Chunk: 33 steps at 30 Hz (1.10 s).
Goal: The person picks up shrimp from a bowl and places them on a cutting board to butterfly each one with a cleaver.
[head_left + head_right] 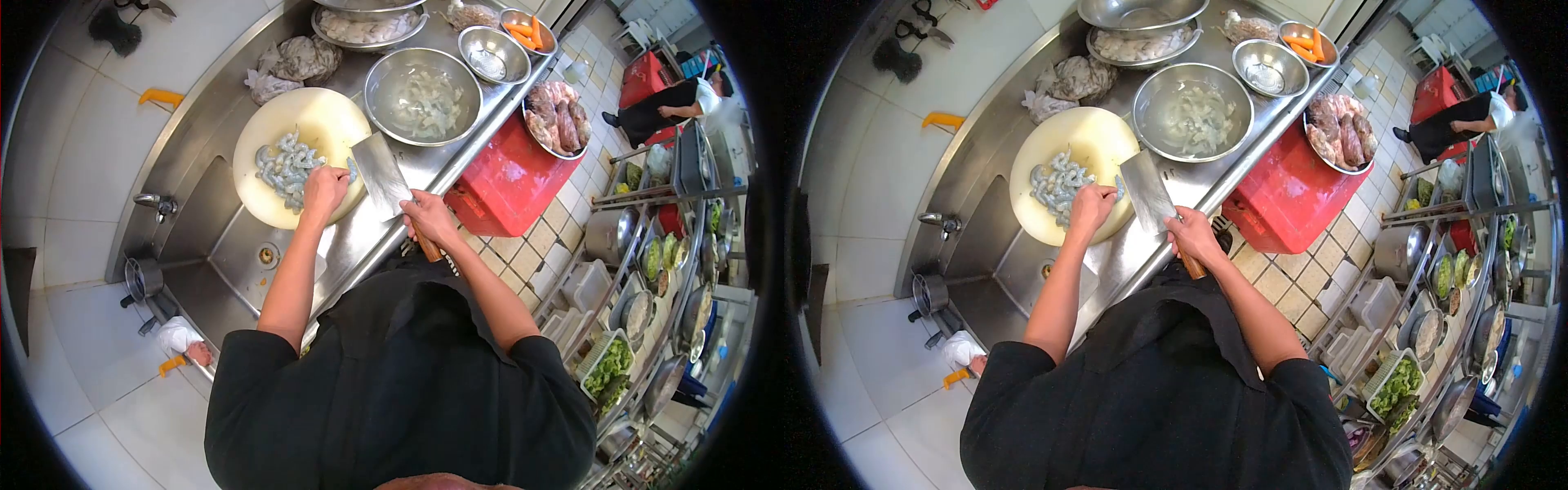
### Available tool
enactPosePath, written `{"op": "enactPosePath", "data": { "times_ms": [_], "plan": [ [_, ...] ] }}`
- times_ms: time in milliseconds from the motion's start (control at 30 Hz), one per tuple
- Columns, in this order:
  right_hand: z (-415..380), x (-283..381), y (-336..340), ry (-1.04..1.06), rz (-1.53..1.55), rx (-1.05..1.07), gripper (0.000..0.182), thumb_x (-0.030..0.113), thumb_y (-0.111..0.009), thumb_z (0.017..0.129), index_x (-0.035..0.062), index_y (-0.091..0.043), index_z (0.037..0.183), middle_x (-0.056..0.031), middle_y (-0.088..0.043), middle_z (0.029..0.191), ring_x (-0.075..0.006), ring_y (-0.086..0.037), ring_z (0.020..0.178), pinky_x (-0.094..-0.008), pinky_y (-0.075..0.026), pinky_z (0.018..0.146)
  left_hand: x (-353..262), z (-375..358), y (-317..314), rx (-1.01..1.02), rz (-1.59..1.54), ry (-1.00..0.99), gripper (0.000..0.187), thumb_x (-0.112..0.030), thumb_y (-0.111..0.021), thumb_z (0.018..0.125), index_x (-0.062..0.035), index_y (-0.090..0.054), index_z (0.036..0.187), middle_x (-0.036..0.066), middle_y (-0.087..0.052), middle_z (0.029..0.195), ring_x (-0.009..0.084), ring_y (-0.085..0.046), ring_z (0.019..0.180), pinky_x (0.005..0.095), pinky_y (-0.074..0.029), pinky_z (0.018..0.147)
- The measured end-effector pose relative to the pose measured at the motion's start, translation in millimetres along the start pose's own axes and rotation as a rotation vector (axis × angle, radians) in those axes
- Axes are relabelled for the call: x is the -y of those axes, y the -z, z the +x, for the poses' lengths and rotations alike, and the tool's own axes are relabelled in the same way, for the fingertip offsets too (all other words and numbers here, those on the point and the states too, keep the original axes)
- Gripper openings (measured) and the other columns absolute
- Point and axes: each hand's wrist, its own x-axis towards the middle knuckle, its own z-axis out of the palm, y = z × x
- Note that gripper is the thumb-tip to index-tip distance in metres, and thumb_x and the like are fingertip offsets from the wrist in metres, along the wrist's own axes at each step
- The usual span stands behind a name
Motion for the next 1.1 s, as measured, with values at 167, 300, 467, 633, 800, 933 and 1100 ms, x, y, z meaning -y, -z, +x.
{"op": "enactPosePath", "data": {
  "times_ms": [167, 300, 467, 633, 800, 933, 1100],
  "plan": [
    [-5.5, 0.9, -0.5, -0.022, 0.014, 0.033, 0.026, 0.019, -0.06, 0.1, -0.0012, -0.064, 0.116, -0.0037, -0.06, 0.068, -0.0128, -0.058, 0.049, -0.0292, -0.048, 0.044, 2.6, -0.5, -2.8, -0.002, -0.012, 0.005, 0.02, -0.019, -0.07, 0.086, -0.0088, -0.081, 0.099, 0.017, -0.075, 0.094, 0.0355, -0.071, 0.09, 0.0424, -0.055, 0.085],
    [-20.2, 3.0, 1.9, -0.058, -0.003, 0.032, 0.027, 0.016, -0.059, 0.101, 0.0006, -0.064, 0.122, -0.0025, -0.061, 0.068, -0.0106, -0.057, 0.049, -0.0268, -0.047, 0.043, 2.7, -2.5, -5.7, -0.016, -0.116, 0.055, 0.018, -0.02, -0.069, 0.085, -0.0098, -0.081, 0.094, 0.017, -0.075, 0.089, 0.0404, -0.067, 0.092, 0.0453, -0.053, 0.09],
    [-37.5, 4.0, 10.3, -0.087, -0.019, 0.061, 0.024, 0.017, -0.059, 0.1, 0.0005, -0.064, 0.116, -0.0034, -0.061, 0.068, -0.0122, -0.059, 0.05, -0.0289, -0.049, 0.045, -0.9, -5.3, -5.9, -0.018, -0.128, 0.111, 0.02, -0.02, -0.071, 0.086, -0.0061, -0.08, 0.097, 0.019, -0.075, 0.088, 0.0349, -0.072, 0.081, 0.0402, -0.056, 0.08],
    [-54.7, 10.1, 18.9, -0.121, -0.061, 0.101, 0.021, 0.017, -0.059, 0.1, 0.0003, -0.066, 0.112, -0.0027, -0.061, 0.068, -0.0114, -0.059, 0.049, -0.0282, -0.048, 0.044, -3.0, -7.0, -9.9, -0.018, -0.151, 0.202, 0.021, -0.02, -0.074, 0.085, -0.0041, -0.08, 0.097, 0.02, -0.075, 0.086, 0.0316, -0.074, 0.076, 0.0379, -0.057, 0.074],
    [-69.6, 16.3, 28.2, -0.186, -0.082, 0.166, 0.021, 0.016, -0.06, 0.099, -0.0002, -0.067, 0.112, -0.0015, -0.06, 0.067, -0.0109, -0.058, 0.049, -0.0278, -0.047, 0.044, 2.4, -7.4, -12.1, -0.011, -0.172, 0.224, 0.019, -0.019, -0.076, 0.084, -0.002, -0.079, 0.092, 0.019, -0.074, 0.082, 0.0301, -0.073, 0.073, 0.0374, -0.057, 0.073],
    [-70.9, 18.0, 27.7, -0.152, -0.099, 0.145, 0.023, 0.015, -0.06, 0.099, -0.0003, -0.067, 0.114, -0.0012, -0.06, 0.067, -0.0106, -0.058, 0.049, -0.0278, -0.047, 0.044, 8.7, -6.9, -14.2, -0.029, -0.203, 0.2, 0.017, -0.019, -0.074, 0.083, -0.0035, -0.079, 0.088, 0.019, -0.074, 0.083, 0.0344, -0.072, 0.075, 0.0402, -0.056, 0.073],
    [-62.3, 23.0, 20.5, -0.134, -0.146, 0.079, 0.026, 0.016, -0.061, 0.099, 0.0008, -0.067, 0.119, -0.0016, -0.06, 0.067, -0.0102, -0.058, 0.05, -0.0276, -0.047, 0.045, 6.5, -6.7, -13.5, -0.024, -0.212, 0.217, 0.017, -0.018, -0.075, 0.082, -0.0021, -0.078, 0.086, 0.019, -0.074, 0.081, 0.034, -0.071, 0.073, 0.0399, -0.055, 0.071]
  ]
}}
